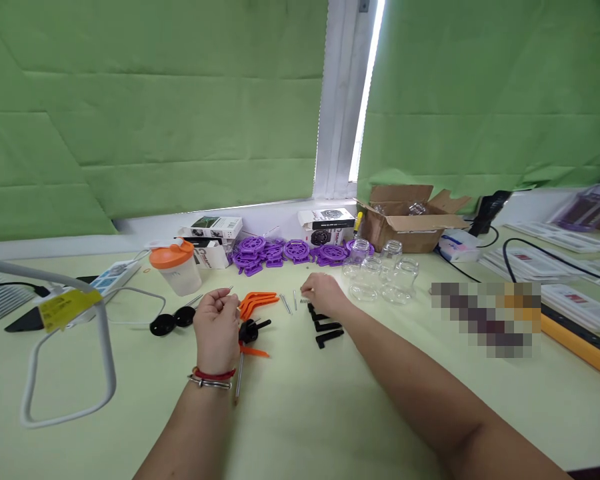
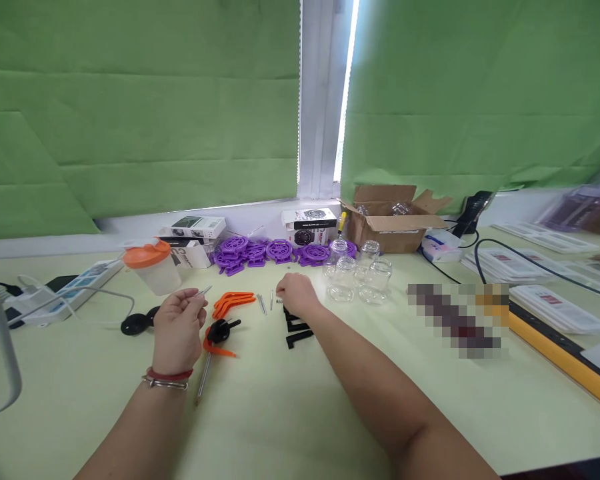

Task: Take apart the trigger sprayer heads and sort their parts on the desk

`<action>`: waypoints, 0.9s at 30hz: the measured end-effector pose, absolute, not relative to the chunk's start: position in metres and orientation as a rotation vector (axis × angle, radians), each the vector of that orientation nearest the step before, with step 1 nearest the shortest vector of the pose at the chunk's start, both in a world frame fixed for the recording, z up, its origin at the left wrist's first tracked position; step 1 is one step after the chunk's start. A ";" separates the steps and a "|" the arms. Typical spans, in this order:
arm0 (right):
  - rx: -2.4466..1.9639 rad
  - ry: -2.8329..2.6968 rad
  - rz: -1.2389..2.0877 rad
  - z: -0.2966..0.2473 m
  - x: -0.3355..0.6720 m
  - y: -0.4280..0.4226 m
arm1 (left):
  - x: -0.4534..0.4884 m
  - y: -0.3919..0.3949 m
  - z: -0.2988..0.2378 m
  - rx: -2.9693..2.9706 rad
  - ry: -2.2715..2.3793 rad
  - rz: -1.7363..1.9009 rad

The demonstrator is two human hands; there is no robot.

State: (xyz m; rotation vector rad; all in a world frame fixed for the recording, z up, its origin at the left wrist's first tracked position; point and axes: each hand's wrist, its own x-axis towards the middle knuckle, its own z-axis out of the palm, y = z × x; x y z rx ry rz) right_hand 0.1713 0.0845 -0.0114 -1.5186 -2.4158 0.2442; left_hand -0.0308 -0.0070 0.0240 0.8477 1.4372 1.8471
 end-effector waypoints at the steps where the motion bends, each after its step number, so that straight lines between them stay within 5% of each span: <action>1: -1.576 -2.373 0.240 -0.011 0.176 0.091 | -0.031 -0.007 0.024 0.848 1.435 1.847; 27: -1.656 -2.076 0.522 -0.015 0.192 0.113 | -0.043 -0.001 0.018 0.875 1.475 1.871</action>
